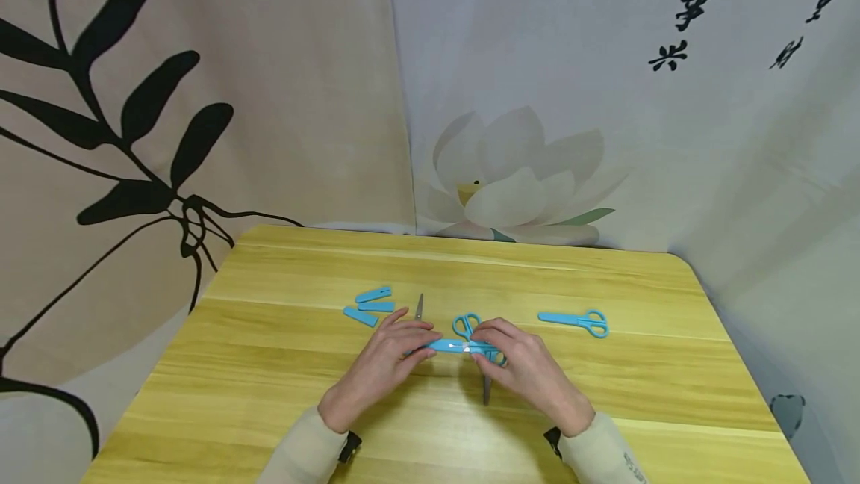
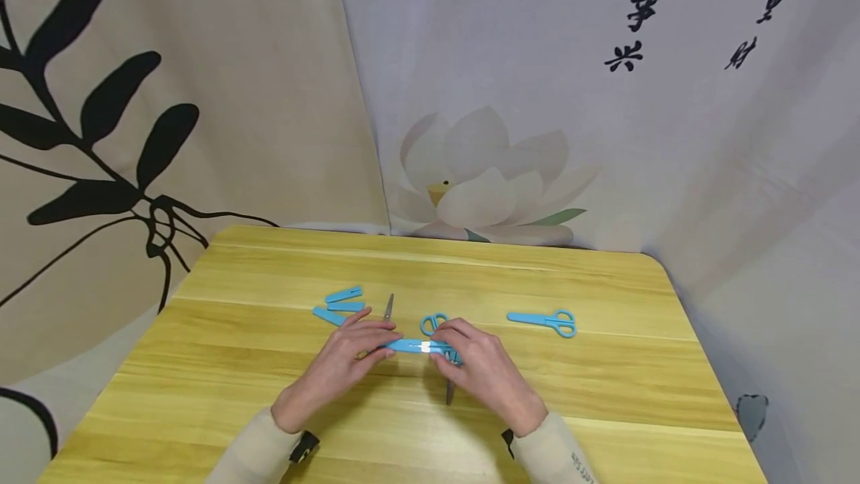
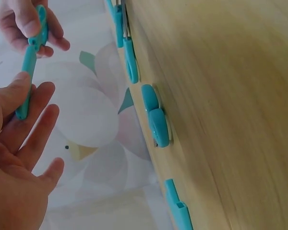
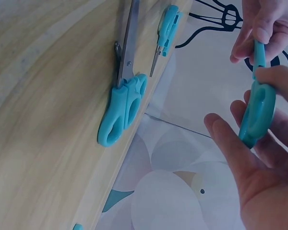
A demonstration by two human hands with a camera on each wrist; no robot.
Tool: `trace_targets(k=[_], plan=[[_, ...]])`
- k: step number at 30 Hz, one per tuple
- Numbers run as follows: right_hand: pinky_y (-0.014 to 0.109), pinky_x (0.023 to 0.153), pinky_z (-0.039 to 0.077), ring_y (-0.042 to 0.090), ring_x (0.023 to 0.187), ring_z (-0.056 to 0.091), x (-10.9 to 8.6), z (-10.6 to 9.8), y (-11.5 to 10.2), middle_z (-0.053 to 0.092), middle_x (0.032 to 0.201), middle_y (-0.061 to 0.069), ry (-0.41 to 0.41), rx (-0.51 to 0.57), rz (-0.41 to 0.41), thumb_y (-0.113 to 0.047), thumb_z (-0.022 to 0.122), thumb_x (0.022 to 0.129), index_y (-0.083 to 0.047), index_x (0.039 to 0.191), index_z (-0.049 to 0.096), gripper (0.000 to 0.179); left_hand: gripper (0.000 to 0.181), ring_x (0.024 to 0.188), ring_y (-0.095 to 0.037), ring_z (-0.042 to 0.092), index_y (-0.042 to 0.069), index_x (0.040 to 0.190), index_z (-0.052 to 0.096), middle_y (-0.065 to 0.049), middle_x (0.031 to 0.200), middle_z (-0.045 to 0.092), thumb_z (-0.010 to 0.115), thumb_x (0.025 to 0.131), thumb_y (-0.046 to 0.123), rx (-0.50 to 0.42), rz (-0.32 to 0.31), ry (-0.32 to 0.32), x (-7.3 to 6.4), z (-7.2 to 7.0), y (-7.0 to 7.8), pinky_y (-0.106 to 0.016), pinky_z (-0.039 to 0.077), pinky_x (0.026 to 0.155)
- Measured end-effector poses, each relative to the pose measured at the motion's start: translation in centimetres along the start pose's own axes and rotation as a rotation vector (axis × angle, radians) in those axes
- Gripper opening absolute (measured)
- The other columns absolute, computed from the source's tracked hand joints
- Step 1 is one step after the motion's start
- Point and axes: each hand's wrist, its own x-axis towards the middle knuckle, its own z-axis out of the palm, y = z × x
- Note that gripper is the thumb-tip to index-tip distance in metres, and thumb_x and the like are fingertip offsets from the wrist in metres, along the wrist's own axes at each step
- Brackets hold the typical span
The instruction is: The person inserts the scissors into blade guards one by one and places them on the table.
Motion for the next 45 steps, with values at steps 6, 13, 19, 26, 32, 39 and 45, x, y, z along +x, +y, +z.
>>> trace_targets(k=[6, 13, 19, 26, 32, 39, 45], plan=[[0.032, 0.075, 0.062, 0.016, 0.093, 0.072, 0.1, -0.2, 0.0, 0.071, 0.112, 0.004, -0.005, -0.005, 0.007, -0.011, 0.087, 0.084, -0.007, 0.106, 0.075, 0.026, 0.023, 0.11, -0.022, 0.071, 0.006, 0.112, 0.08, -0.004, 0.111, 0.078, 0.081, 0.089, 0.009, -0.002, -0.009, 0.0, 0.1, 0.1, 0.1, -0.06, 0.04, 0.113], [0.033, 0.076, 0.063, 0.017, 0.095, 0.073, 0.2, -0.2, -0.1, 0.072, 0.113, 0.003, -0.007, -0.004, 0.01, -0.011, 0.086, 0.085, -0.006, 0.108, 0.075, 0.026, 0.023, 0.11, -0.022, 0.071, 0.008, 0.112, 0.079, -0.003, 0.111, 0.078, 0.081, 0.089, 0.01, -0.008, -0.025, -0.003, 0.3, 0.1, 0.3, -0.06, 0.039, 0.114], [0.033, 0.078, 0.063, 0.018, 0.096, 0.073, 0.4, -0.2, -0.3, 0.072, 0.113, 0.004, -0.009, -0.01, 0.002, -0.012, 0.086, 0.086, -0.006, 0.108, 0.075, 0.025, 0.021, 0.11, -0.02, 0.071, 0.009, 0.112, 0.079, -0.002, 0.111, 0.078, 0.08, 0.091, 0.011, -0.013, -0.048, -0.011, 0.2, -0.1, 0.3, -0.058, 0.038, 0.116], [0.033, 0.078, 0.063, 0.017, 0.096, 0.073, 0.6, -0.1, -0.5, 0.072, 0.112, 0.003, -0.017, -0.006, 0.013, -0.012, 0.085, 0.086, -0.006, 0.107, 0.075, 0.024, 0.021, 0.109, -0.02, 0.071, 0.01, 0.111, 0.079, -0.001, 0.11, 0.078, 0.08, 0.091, 0.011, -0.008, -0.056, -0.01, 0.2, -0.3, 0.3, -0.057, 0.038, 0.116], [0.033, 0.078, 0.063, 0.019, 0.096, 0.073, 0.8, 0.0, -0.5, 0.072, 0.112, 0.005, -0.021, -0.008, 0.013, -0.012, 0.086, 0.086, -0.005, 0.106, 0.075, 0.024, 0.022, 0.107, -0.022, 0.072, 0.008, 0.109, 0.079, -0.003, 0.109, 0.078, 0.083, 0.088, 0.01, -0.005, -0.042, 0.019, 0.2, -0.2, 0.2, -0.059, 0.039, 0.114], [0.032, 0.077, 0.063, 0.019, 0.096, 0.073, 1.1, 0.1, -0.5, 0.072, 0.112, 0.005, -0.012, -0.015, 0.001, -0.012, 0.086, 0.086, -0.007, 0.106, 0.075, 0.023, 0.023, 0.107, -0.021, 0.072, 0.007, 0.111, 0.079, -0.003, 0.11, 0.078, 0.082, 0.088, 0.009, -0.012, -0.052, 0.01, 0.2, -0.3, 0.2, -0.059, 0.04, 0.114], [0.032, 0.077, 0.063, 0.02, 0.097, 0.074, 1.2, 0.1, -0.5, 0.073, 0.112, 0.005, -0.003, -0.007, -0.006, -0.011, 0.086, 0.086, -0.007, 0.106, 0.075, 0.023, 0.024, 0.108, -0.022, 0.072, 0.006, 0.112, 0.079, -0.004, 0.112, 0.077, 0.082, 0.088, 0.009, -0.02, -0.067, 0.001, 0.2, -0.2, 0.3, -0.058, 0.04, 0.114]])
